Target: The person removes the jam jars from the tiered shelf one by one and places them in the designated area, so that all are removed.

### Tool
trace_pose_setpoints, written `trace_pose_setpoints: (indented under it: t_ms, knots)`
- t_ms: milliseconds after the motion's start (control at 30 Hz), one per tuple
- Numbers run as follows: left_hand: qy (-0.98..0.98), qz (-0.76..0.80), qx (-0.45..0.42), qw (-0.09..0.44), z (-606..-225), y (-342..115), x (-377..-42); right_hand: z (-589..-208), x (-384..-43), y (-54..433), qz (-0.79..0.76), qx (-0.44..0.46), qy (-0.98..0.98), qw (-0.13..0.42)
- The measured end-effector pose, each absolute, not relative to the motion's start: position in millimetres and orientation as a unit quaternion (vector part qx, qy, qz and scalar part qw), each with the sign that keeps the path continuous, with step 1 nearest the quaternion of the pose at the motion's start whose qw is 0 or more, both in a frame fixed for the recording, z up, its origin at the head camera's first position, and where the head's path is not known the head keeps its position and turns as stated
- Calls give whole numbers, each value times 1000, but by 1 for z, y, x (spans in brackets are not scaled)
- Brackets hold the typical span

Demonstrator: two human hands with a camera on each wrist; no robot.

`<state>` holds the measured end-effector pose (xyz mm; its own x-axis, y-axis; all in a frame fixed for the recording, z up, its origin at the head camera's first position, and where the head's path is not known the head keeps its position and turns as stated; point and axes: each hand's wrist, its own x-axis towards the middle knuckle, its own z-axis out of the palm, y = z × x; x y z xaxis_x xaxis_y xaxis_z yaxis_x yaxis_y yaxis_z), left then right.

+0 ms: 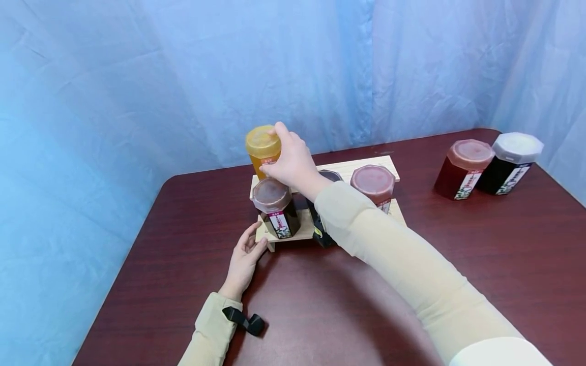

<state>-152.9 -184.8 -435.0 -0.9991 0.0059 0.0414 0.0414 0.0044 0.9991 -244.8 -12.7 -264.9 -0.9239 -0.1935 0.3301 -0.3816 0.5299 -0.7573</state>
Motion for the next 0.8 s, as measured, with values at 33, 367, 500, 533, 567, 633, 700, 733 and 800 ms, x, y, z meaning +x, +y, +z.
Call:
trace_pose_setpoints:
  t_ms: [33,367,500,533,567,633,700,733,800]
  knots:
    - [-710,-704,-16,13,-434,-185,-153,-264,-245,-13,461,164,-866,106]
    - [-711,-703,-14,7,-435,-185,-152,-262,-242,-5,533,157,-818,145]
    - [-715,-699,-15,2,-437,-186,-152,-263,-241,0,551,153,-806,155]
    - [-715,-699,-15,1,-438,-186,-152,-262,-240,2,554,153,-802,159]
    - [-715,-699,-15,1,-438,-186,-152,-262,-240,4,558,153,-799,165]
    - [-717,-697,-13,2,-438,-186,-152,-261,-239,8,565,150,-793,172]
    - [-718,-695,-13,3,-437,-186,-151,-259,-238,12,573,147,-786,179]
    - [-719,-694,-12,3,-437,-186,-151,-257,-238,14,576,144,-784,182]
    - [-721,-693,-9,3,-437,-186,-151,-255,-237,19,583,140,-778,185]
